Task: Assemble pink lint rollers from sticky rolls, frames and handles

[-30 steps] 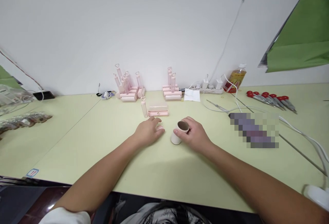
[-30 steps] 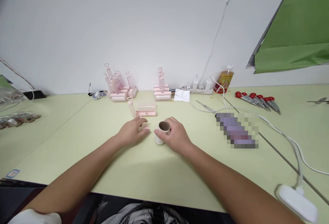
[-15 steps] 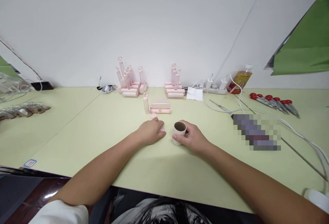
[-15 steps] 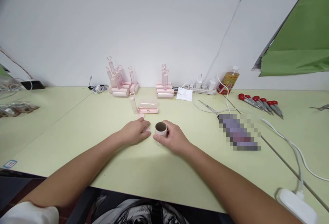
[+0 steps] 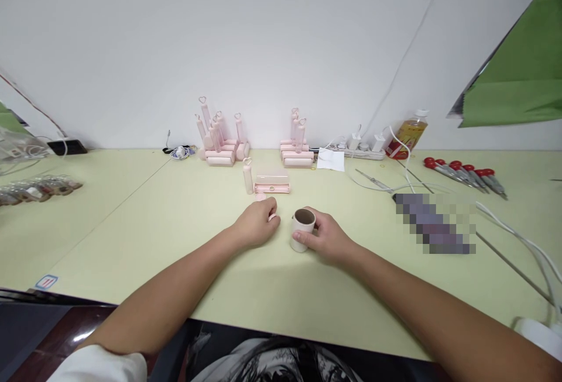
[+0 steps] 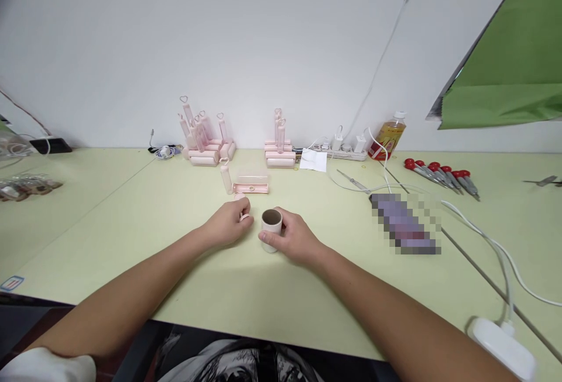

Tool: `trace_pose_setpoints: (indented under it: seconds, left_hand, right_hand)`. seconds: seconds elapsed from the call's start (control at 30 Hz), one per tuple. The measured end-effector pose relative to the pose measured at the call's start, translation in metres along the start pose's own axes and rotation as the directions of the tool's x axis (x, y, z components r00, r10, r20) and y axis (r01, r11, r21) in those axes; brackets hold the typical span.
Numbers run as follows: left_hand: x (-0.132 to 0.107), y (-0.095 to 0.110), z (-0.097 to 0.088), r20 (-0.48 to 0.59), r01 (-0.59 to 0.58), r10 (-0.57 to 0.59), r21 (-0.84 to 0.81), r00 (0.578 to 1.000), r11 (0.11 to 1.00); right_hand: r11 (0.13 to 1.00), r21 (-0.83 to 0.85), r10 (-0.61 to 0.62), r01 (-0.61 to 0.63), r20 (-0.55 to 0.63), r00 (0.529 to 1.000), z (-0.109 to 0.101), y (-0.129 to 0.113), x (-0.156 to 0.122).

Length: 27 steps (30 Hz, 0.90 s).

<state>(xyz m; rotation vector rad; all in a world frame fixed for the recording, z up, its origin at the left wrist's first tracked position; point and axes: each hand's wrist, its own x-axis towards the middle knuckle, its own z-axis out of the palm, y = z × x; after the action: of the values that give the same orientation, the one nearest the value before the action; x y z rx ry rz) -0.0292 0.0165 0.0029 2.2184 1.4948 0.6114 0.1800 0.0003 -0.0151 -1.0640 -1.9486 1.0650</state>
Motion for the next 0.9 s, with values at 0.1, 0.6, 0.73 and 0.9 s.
trace_pose_setpoints:
  seconds: [0.1, 0.6, 0.73, 0.9]
  left_hand:
    - [-0.002, 0.006, 0.001, -0.038, 0.015, -0.031, -0.359, 0.999, 0.933]
    - [-0.011, 0.011, -0.002, -0.099, -0.216, 0.194, -0.317, 0.976, 0.924]
    - [-0.014, 0.012, 0.0, -0.062, -0.281, 0.274, -0.165, 0.96, 0.946]
    - [-0.016, 0.014, 0.004, -0.081, -0.327, 0.321, -0.085, 0.944, 0.941]
  right_hand:
    - [0.997, 0.067, -0.024, 0.023, 0.015, 1.0, 0.001, 0.002, -0.001]
    - [0.981, -0.145, -0.11, 0.129, 0.135, 0.985, 0.002, -0.013, -0.008]
    - [0.976, -0.189, -0.076, 0.111, 0.184, 0.98, 0.004, -0.02, -0.011]
    - [0.971, -0.204, -0.089, 0.129, 0.195, 0.977, 0.006, -0.027, -0.014]
